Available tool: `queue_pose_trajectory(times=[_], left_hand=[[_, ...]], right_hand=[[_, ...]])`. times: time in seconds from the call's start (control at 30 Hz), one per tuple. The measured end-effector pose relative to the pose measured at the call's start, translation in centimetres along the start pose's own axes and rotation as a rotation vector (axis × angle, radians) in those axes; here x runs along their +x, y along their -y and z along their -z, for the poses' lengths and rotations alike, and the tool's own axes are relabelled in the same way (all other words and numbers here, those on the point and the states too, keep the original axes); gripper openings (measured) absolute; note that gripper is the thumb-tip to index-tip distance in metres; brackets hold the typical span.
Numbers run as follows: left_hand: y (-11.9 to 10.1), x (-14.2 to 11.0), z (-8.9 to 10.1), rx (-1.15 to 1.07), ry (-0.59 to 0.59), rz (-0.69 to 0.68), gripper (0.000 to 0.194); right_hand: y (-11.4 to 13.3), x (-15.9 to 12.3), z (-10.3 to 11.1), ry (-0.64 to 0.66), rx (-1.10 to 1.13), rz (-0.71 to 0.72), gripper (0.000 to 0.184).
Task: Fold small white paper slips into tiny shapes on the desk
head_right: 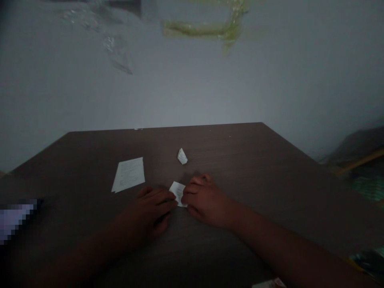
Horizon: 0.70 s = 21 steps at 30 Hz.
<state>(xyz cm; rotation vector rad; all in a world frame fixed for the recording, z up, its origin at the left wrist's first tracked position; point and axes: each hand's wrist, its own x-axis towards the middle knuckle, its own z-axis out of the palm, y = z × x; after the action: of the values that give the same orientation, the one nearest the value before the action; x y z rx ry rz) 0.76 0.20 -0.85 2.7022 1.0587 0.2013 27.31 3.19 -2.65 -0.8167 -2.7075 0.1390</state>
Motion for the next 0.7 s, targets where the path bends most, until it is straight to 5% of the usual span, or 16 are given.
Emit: queue_pose_trajectory(times=[0.3,0.7], left_hand=[[-0.5,-0.5,0.8,0.003,0.027,0.000,0.041],[-0.4,-0.5,0.6,0.001,0.057,-0.014,0.044]], right_hand=[[-0.2,0.2,0.3,0.020,0.270,-0.111,0.015],[-0.4,0.8,-2.0,-0.086,0.302,-0.236,0.008]])
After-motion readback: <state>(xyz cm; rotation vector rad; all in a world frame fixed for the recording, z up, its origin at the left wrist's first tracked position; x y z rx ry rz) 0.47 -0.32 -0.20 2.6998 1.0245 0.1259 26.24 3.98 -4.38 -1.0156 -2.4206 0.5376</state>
